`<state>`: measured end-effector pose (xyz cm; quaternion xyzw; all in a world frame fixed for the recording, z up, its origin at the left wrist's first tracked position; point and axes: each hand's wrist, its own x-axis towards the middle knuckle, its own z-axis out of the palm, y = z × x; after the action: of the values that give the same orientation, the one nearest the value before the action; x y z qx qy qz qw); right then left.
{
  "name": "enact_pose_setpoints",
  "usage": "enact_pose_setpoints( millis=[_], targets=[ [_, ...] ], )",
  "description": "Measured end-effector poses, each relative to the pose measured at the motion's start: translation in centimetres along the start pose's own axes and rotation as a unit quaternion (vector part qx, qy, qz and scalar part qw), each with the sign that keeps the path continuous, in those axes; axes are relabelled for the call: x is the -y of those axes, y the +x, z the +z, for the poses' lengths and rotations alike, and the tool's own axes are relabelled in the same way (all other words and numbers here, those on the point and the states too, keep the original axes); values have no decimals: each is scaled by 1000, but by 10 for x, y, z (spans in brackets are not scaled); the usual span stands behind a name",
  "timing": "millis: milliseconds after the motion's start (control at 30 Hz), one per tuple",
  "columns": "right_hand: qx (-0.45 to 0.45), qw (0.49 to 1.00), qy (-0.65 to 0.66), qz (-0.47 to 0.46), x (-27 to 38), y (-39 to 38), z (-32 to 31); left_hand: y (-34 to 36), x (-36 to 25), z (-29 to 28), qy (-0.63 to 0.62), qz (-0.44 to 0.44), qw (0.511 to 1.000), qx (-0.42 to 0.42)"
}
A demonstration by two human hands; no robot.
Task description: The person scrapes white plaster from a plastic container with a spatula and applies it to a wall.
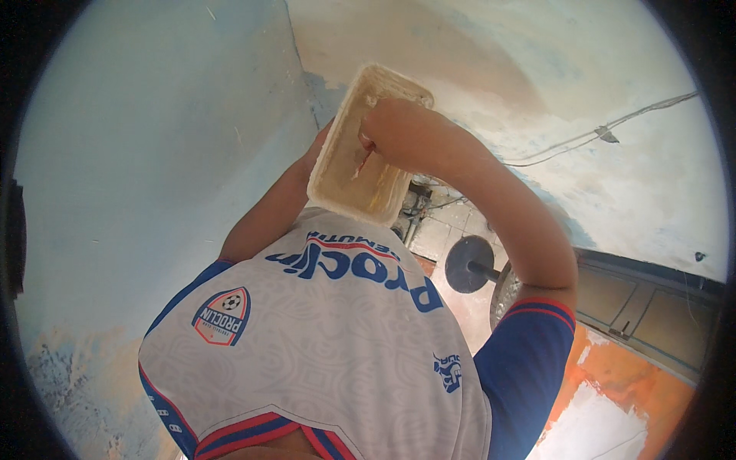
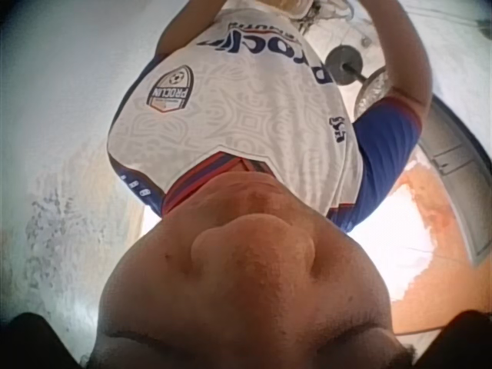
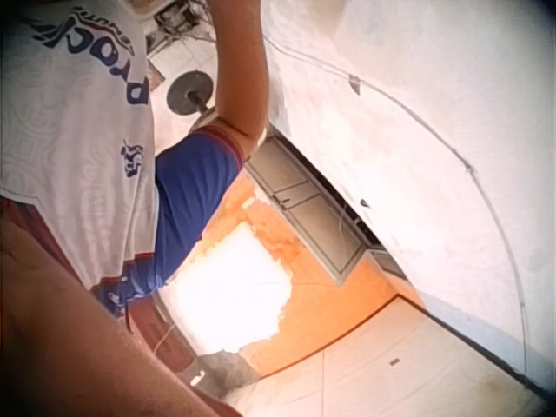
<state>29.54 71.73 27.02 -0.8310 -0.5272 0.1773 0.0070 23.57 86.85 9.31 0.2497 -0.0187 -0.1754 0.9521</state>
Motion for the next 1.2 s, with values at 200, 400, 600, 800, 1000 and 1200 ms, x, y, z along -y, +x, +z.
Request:
enact_pose_setpoints(
  millis=[200,400,600,800,1000,1200],
  targets=[
    [-9,999,30,10,1,-3,-15,7,12,-10,11,11,1000,4],
    [13,1000,-26,-7,3,1,-2,8,8,-15,-14,-10,999,44],
    [67,997,-11,21,15,-14,-21,3,11,-6,-59,-48,996,36],
    [27,998,33,41,16,-22,-44,2,8,-8,-80,-60,995,-4],
    [-54,998,12,-18,-2,-2,-10,10,14,-33,-38,-41,993,101],
    [21,999,-41,3,14,1,0,0,10,-14,-63,-54,996,28]
  ],
)
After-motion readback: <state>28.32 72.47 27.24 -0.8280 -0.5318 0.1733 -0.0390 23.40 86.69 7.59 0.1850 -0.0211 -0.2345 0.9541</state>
